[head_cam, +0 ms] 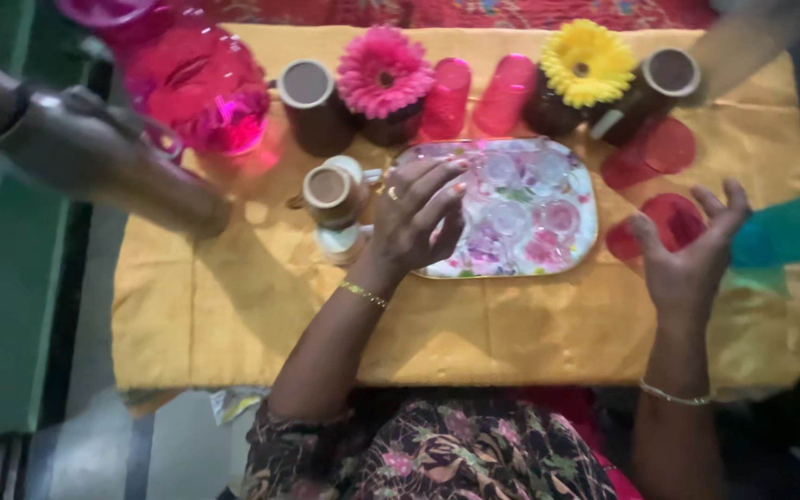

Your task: The person handles and moves several cups and glasses on a table, then picks up a metal bottle and pours liquid into a glass.

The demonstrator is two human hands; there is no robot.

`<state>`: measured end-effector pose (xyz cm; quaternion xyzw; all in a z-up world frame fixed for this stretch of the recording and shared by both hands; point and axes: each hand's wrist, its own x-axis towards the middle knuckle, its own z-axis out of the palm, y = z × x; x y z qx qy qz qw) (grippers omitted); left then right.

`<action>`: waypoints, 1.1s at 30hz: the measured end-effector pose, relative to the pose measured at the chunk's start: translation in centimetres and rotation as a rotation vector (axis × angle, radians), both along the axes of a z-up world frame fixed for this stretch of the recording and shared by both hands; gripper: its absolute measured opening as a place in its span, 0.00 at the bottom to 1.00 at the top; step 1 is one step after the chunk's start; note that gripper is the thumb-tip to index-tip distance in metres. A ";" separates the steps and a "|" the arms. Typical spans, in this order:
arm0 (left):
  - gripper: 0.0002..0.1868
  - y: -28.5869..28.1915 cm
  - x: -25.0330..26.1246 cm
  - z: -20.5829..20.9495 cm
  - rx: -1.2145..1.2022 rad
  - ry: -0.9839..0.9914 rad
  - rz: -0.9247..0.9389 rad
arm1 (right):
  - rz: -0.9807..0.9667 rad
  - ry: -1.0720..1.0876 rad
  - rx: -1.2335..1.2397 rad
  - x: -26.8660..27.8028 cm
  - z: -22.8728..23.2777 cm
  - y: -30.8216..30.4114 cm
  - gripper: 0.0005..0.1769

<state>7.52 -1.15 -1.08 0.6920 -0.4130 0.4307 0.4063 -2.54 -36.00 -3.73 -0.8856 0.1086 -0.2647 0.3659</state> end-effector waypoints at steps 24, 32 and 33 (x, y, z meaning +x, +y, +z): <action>0.19 12.8 -2.1 -0.7 -0.542 0.067 0.695 | 0.842 -0.220 -0.039 7.3 17.4 16.9 0.30; 0.24 16.7 -0.9 -3.5 -0.708 -0.010 0.943 | 1.271 0.469 0.547 18.0 13.0 35.5 0.24; 0.25 16.9 -1.2 -3.2 -0.775 0.037 0.938 | 1.349 0.391 0.482 18.2 12.2 37.1 0.25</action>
